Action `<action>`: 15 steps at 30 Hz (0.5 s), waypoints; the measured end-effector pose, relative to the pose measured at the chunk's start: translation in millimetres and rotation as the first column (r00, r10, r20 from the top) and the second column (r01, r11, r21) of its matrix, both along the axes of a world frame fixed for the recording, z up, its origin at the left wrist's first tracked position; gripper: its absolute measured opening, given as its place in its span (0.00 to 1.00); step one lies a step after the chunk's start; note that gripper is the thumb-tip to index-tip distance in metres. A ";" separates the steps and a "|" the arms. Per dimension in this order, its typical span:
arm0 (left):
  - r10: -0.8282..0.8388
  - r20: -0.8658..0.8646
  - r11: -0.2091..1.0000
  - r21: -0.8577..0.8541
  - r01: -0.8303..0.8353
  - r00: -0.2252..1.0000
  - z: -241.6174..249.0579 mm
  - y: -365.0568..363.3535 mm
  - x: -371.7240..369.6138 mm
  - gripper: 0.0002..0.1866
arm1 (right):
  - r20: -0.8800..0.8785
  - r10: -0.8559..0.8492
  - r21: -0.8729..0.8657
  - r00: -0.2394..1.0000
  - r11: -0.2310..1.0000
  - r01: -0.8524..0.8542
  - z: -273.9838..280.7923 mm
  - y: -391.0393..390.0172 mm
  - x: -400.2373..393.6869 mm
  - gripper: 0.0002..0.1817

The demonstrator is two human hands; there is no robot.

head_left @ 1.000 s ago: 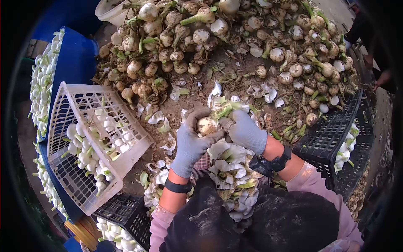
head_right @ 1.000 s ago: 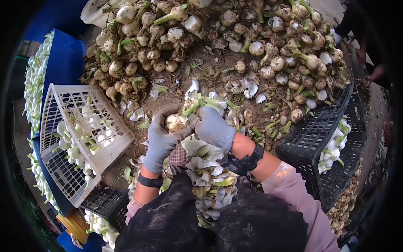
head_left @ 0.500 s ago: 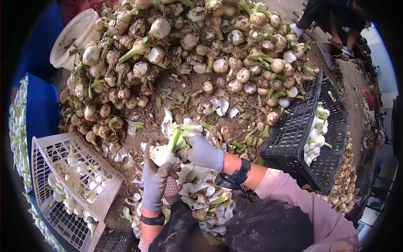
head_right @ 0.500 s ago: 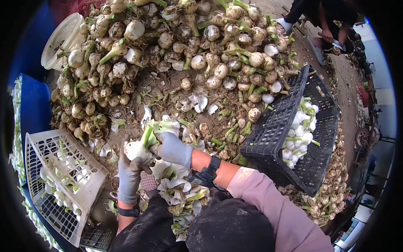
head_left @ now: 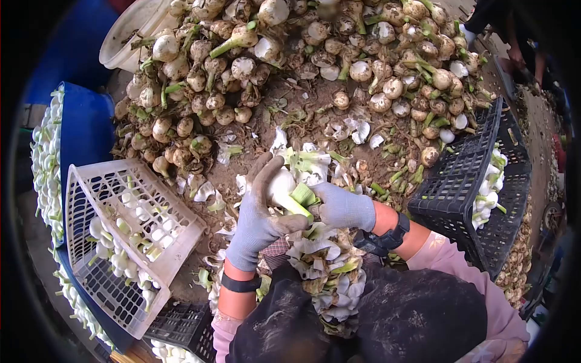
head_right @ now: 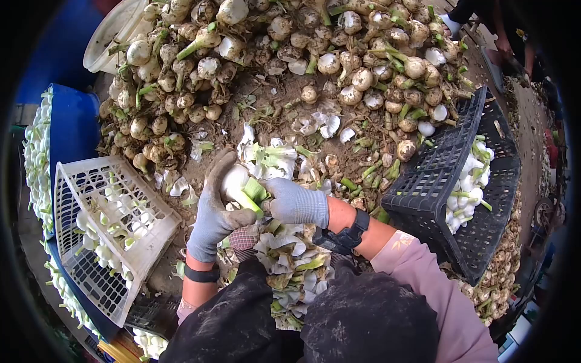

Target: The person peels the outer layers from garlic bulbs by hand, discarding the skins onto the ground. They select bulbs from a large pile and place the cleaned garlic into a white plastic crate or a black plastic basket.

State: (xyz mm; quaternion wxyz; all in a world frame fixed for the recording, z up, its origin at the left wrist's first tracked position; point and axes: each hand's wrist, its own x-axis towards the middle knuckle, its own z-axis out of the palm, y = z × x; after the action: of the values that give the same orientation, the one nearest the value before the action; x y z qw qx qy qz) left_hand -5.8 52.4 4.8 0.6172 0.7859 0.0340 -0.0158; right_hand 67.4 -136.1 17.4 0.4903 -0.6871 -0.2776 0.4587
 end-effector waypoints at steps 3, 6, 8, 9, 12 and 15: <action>-0.071 0.109 0.964 0.263 0.040 0.992 17.0 -1.4 8.1 0.56 | 0.048 -0.058 0.061 0.997 0.997 0.055 8.8 -1.2 1.7 0.19; 0.057 -0.031 0.998 0.038 -0.055 0.998 16.7 -2.8 -2.2 0.35 | 0.325 -0.037 -0.085 0.945 0.994 0.068 -3.6 -1.0 12.6 0.20; 0.169 -0.350 0.795 -0.504 -0.338 0.921 16.4 -4.2 -6.5 0.18 | 0.604 -0.020 -0.229 0.796 0.953 0.198 -5.0 0.4 19.9 0.19; 0.183 -0.360 0.700 -0.606 -0.378 0.915 16.4 -10.8 -7.1 0.17 | 0.606 -0.018 -0.227 0.795 0.954 0.195 -6.6 0.0 24.7 0.19; 0.193 -0.385 0.418 -0.799 -0.431 0.902 17.6 -11.9 -13.3 0.23 | 0.610 0.057 -0.399 0.791 0.884 0.244 -15.3 -9.4 25.3 0.18; 0.320 -0.498 0.170 -0.806 -0.566 0.806 0.9 10.2 -8.8 0.26 | 0.134 0.629 -0.468 0.766 0.721 -0.510 17.8 -3.0 -20.4 0.26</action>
State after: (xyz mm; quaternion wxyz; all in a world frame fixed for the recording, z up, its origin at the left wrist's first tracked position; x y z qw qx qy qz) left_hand -14.5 62.6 5.7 0.9194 0.2295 0.3129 0.0648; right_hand 46.9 -139.1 35.1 0.1250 -0.7106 -0.4431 0.5320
